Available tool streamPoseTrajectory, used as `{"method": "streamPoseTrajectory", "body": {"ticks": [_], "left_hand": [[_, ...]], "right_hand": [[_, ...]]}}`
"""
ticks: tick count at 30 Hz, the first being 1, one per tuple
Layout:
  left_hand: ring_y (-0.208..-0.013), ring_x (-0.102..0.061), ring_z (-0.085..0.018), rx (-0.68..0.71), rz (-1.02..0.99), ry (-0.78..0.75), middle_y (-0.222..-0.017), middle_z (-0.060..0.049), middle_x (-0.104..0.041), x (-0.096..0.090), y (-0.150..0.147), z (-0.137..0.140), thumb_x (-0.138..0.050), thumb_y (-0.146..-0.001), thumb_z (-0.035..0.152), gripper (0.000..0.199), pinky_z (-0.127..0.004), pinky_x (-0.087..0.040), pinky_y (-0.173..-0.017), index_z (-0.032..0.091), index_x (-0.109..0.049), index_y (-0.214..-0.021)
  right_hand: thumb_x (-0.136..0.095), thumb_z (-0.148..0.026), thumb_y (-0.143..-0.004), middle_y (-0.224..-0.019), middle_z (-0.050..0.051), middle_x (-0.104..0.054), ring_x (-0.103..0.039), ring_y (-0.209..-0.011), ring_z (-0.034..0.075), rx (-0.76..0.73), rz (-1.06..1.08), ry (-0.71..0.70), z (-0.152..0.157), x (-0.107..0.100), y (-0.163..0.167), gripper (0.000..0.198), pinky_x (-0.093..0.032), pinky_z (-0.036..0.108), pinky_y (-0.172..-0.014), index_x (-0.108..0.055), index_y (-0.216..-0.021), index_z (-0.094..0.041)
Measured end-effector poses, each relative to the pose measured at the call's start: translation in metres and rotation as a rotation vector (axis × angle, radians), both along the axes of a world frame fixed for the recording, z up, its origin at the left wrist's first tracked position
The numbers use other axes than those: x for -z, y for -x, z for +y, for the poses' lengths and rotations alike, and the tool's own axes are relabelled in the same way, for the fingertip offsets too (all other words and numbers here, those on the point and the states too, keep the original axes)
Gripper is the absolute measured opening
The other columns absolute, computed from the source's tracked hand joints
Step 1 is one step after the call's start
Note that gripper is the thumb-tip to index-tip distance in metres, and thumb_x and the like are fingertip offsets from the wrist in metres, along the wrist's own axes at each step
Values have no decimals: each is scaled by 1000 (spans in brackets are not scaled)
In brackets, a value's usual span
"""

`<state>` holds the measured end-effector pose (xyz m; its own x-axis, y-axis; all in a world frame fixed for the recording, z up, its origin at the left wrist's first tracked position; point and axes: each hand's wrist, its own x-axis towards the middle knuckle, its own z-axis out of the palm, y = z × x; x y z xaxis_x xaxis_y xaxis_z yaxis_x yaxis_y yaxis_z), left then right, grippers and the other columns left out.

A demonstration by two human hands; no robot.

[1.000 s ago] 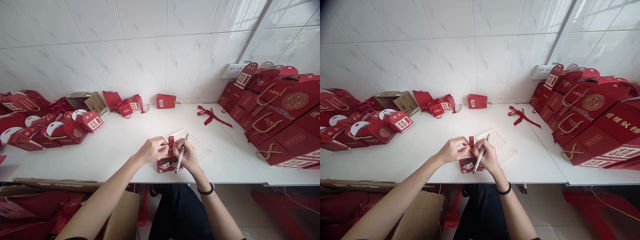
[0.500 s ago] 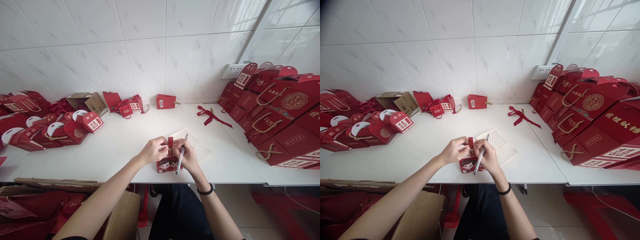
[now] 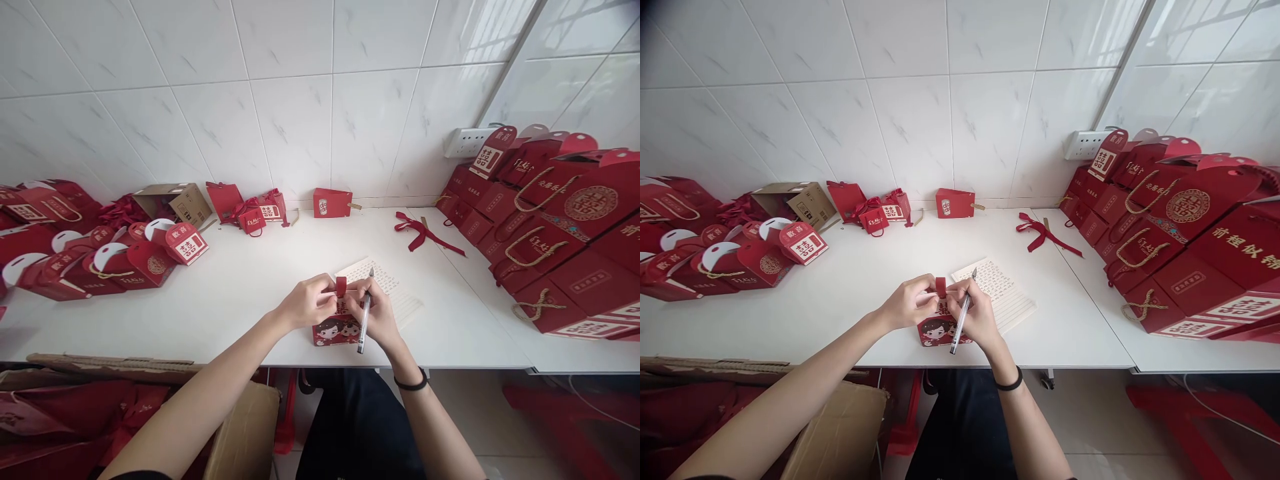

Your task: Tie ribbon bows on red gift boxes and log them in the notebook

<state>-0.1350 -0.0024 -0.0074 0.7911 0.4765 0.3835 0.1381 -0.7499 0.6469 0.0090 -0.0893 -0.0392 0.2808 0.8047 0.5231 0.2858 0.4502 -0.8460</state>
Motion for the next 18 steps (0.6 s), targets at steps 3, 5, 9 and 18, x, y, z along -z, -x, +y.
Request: {"method": "streamPoseTrajectory", "body": {"ticks": [3,5,9,18], "left_hand": [[-75,-59,-13,-2,-3,-38,-79,-3,-60,0,0,0,-44,-79,19,9,-25,-48,-71,17,-52,-81],[-74,-59,-13,-2,-12,-66,-79,-2,-60,0,-1,0,-43,-79,18,9,-25,-47,-70,17,-52,-80],[-68,-56,-12,-2,-15,-55,-75,-1,-59,-1,-2,0,-43,-75,17,8,-23,-47,-65,18,-51,-78],[-69,-56,-11,20,-2,171,-71,1,-57,-7,0,0,-46,-70,17,6,-22,-47,-64,17,-52,-72]], "right_hand": [[-55,-30,-82,-79,2,-61,-55,-65,16,-13,21,12,0,-3,1,27,-45,28,-57,-32,-70,-22],[-56,-31,-81,-78,2,-61,-55,-66,16,-27,36,18,0,-4,0,29,-45,28,-58,-31,-70,-22],[-58,-31,-80,-76,1,-59,-54,-63,16,-53,44,10,2,-5,-2,31,-45,28,-56,-31,-68,-22],[-60,-33,-83,-76,1,-58,-53,-63,17,-143,37,15,2,-3,-11,31,-44,28,-55,-34,-71,-22]]}}
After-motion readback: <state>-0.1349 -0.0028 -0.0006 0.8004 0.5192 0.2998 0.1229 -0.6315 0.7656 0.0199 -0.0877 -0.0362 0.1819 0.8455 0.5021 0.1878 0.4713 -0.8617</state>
